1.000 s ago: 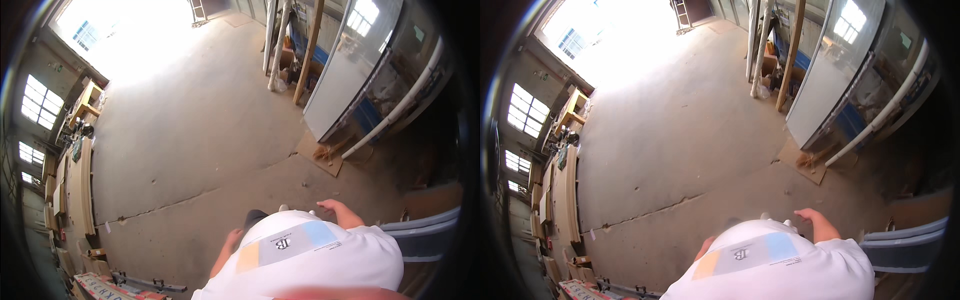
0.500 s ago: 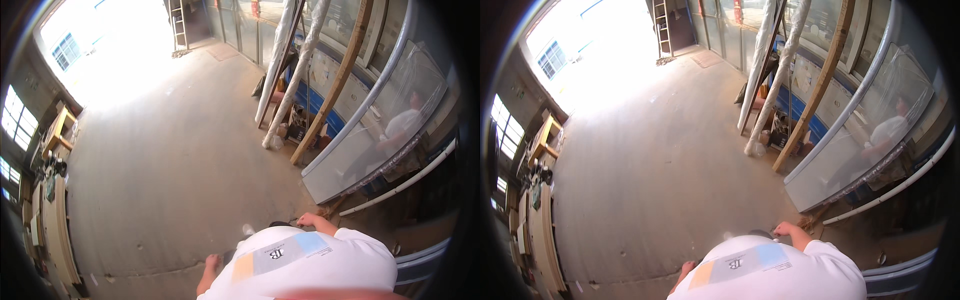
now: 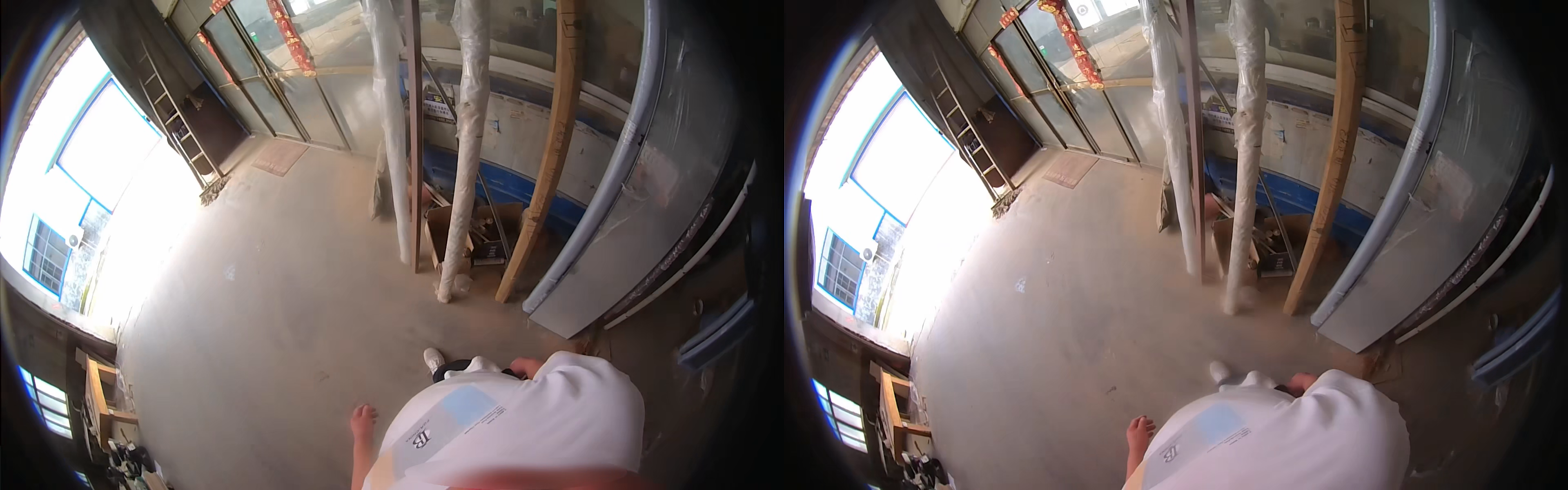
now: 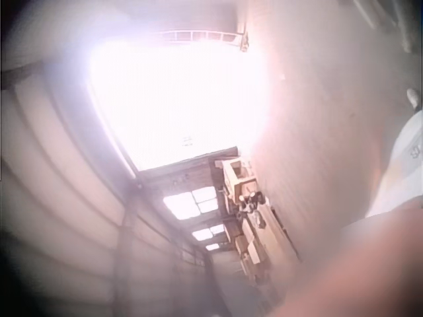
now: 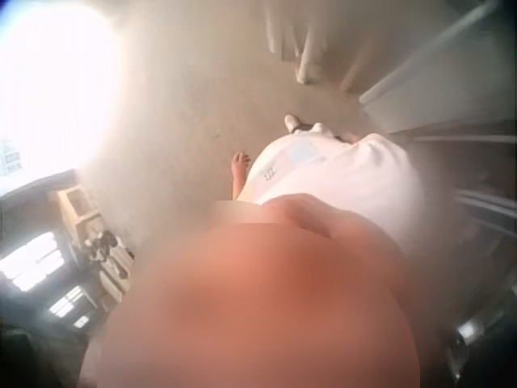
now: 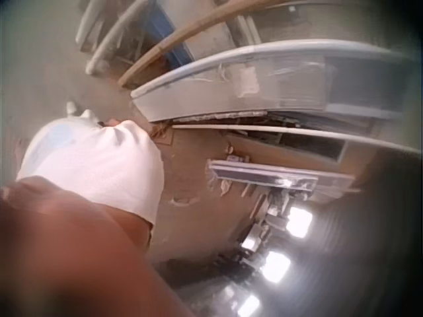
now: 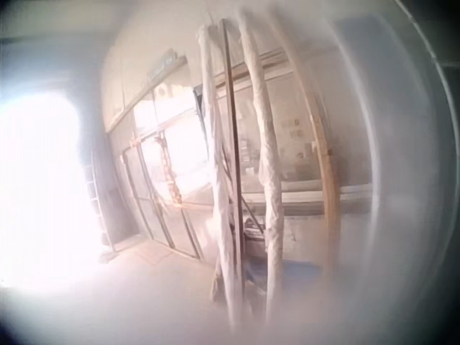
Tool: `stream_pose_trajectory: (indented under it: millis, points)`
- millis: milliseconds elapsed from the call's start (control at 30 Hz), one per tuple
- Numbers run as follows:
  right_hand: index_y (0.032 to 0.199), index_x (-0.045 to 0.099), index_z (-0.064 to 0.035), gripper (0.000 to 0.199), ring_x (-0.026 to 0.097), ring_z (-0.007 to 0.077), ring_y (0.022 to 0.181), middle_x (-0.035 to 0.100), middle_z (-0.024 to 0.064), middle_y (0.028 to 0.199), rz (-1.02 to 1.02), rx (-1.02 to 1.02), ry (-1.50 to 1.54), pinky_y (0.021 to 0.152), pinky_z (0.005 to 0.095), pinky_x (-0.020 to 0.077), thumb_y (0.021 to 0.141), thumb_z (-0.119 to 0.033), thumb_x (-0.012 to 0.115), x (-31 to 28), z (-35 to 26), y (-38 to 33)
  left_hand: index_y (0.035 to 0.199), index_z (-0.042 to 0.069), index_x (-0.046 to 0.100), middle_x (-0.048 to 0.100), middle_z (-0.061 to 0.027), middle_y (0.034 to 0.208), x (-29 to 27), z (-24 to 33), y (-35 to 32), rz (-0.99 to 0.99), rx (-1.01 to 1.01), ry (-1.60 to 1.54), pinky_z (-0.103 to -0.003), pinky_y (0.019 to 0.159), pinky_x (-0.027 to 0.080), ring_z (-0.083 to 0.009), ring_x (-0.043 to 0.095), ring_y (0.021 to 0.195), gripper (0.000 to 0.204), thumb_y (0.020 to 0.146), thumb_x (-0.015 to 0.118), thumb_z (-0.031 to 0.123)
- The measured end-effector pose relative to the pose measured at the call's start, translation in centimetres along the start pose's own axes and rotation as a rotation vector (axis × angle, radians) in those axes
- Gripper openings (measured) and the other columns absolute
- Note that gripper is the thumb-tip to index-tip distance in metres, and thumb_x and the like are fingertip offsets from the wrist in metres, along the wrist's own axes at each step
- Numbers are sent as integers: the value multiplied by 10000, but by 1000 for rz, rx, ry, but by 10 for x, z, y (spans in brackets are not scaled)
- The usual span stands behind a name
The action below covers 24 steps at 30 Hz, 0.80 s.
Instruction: The person unloads large, flat boards from the back of a truck with the assistance of another person. They unwrap the boards from protective packaging and carry them into a warehouse. The person also writes on a pink document attached to the truck's cargo area.
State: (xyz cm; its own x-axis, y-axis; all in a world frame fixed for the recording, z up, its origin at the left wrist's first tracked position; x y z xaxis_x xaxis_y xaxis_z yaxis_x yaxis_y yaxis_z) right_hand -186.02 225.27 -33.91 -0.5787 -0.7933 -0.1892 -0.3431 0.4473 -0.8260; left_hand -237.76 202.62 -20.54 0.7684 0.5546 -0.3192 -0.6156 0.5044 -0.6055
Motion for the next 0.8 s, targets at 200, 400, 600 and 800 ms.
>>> stream_pose_trajectory:
  millis: [200,400,600,800]
  points:
    - [1049,723,-113,313,673,97,755,729,-1,935,-7,-88,-171,618,276,527,940,-400,664,-30,-335,172,1121,-9,687,734,-109,976,-20,42,125,-38,-240,32,-333,723,550,-194,708,871,298,941,591,209]
    - [1069,692,-65,257,673,110,767,721,27,958,78,-327,143,697,291,545,968,-298,655,-72,-588,307,1126,-13,682,736,-113,954,-55,95,310,-39,-362,-18,-340,699,548,-198,710,839,306,934,593,208]
    - [1059,687,-84,264,680,152,746,722,26,974,142,28,88,667,281,535,973,-327,631,-50,-680,423,1131,-18,676,737,-117,932,-156,164,522,-27,-398,-39,-348,676,547,-202,713,806,314,927,595,207]
    - [1159,668,-126,350,701,204,876,723,20,1086,-43,68,-59,709,396,526,939,-392,610,-42,-805,483,1151,-29,672,745,-140,925,-249,389,769,-34,-9,165,-366,710,559,-237,720,774,380,915,570,252]
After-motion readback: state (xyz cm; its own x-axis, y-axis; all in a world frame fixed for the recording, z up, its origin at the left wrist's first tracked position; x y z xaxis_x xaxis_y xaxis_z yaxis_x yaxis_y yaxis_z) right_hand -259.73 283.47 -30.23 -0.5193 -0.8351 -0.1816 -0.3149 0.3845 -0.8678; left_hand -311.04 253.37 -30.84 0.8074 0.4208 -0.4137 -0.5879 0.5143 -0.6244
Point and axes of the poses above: each hand's wrist, its own y-axis towards the middle knuckle, its own x-axis out of the palm, z = x × y, the point moved 3 cm from there along y, towards the middle knuckle
